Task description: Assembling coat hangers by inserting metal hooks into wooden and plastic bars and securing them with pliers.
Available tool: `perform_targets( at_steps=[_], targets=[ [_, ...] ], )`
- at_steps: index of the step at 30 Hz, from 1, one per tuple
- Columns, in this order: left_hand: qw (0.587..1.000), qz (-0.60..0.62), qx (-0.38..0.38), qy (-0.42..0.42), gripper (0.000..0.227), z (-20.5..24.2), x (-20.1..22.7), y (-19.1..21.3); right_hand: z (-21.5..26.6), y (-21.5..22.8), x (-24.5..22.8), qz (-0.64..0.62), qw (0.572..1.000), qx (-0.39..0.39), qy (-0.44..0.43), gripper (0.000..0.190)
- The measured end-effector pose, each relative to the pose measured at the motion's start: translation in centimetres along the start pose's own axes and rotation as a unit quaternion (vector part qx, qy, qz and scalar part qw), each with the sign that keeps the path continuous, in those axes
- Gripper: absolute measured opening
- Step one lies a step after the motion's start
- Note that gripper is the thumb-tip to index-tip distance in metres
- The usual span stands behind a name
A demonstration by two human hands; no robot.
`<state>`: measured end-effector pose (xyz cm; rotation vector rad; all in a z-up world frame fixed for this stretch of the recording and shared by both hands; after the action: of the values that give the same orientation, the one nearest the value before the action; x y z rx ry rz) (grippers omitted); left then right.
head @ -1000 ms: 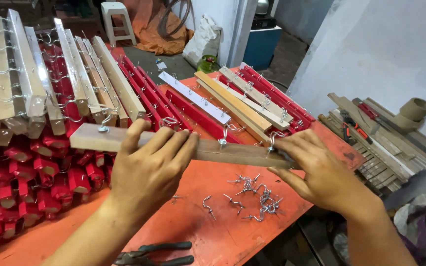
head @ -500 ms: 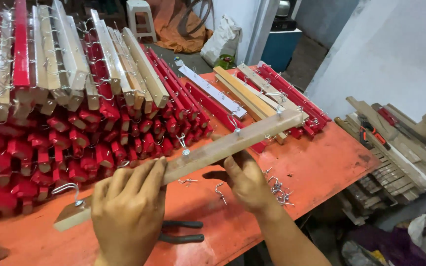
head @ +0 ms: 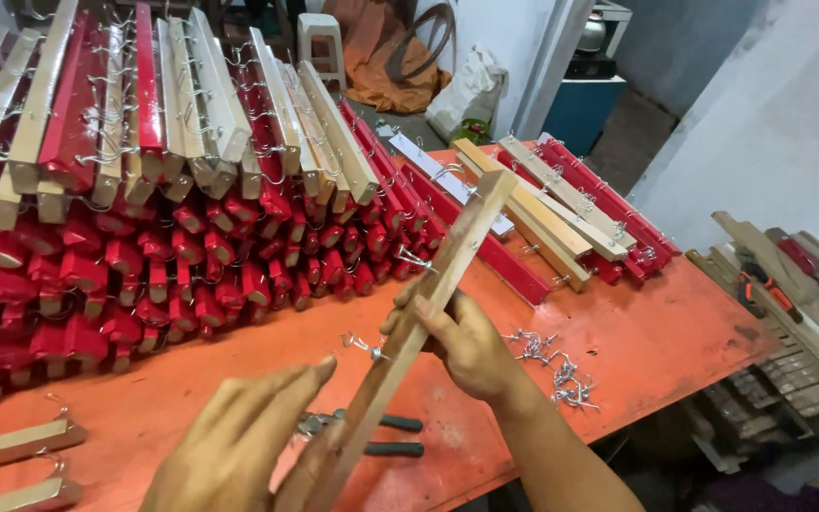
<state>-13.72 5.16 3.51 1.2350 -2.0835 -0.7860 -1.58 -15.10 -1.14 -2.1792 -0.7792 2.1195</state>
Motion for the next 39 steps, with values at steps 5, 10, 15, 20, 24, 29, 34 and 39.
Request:
perform_targets(
  at_steps=[5,10,15,20,24,29,34,39],
  targets=[
    [0.987,0.027,0.094,-0.131,0.036,-5.2,-1.7,2.0,0.7,-1.7,1.8,0.016,0.994,-0.101,-0.025,0.043],
    [0.958,-0.093,0.147,-0.226,0.043,-7.8,-4.4,-0.4,1.9,-4.2,2.5,0.062,0.982,-0.179,-0.025,0.041],
    [0.910,-0.178,0.202,-0.315,0.035,-8.2,-4.6,-0.1,2.6,-4.8,3.9,0.072,0.978,-0.186,-0.068,0.047],
    [0.923,-0.135,0.188,-0.307,0.031,-7.5,-5.5,-0.3,2.6,-4.7,4.8,0.079,0.975,-0.193,-0.071,0.046],
    [0.955,-0.037,0.159,-0.249,0.022,-7.3,-5.7,-0.3,3.1,-5.6,5.8,0.021,0.966,-0.237,-0.099,0.044],
    [0.971,0.113,0.092,-0.190,0.033,-6.3,-6.7,-0.3,3.5,-6.5,6.1,0.099,0.955,-0.276,-0.055,0.041],
    [0.928,0.370,-0.031,-0.027,0.067,-7.9,-7.8,1.1,4.0,-7.9,6.0,0.168,0.928,-0.331,-0.014,0.048],
    [0.902,0.404,-0.151,-0.016,0.081,-10.0,-5.5,0.6,5.0,-9.2,6.0,0.118,0.926,-0.353,-0.070,0.042]
  ],
)
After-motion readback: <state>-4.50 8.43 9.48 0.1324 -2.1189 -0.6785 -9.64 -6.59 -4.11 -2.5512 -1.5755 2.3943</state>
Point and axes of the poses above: each hand's wrist, its own z-axis away from the middle knuckle, its own y-axis out of the back of the hand, x = y × z, the point moved 5 cm from there along -z, towards the middle knuckle, and after that the axes turned 12 degrees about -z, right-handed, at the moved point
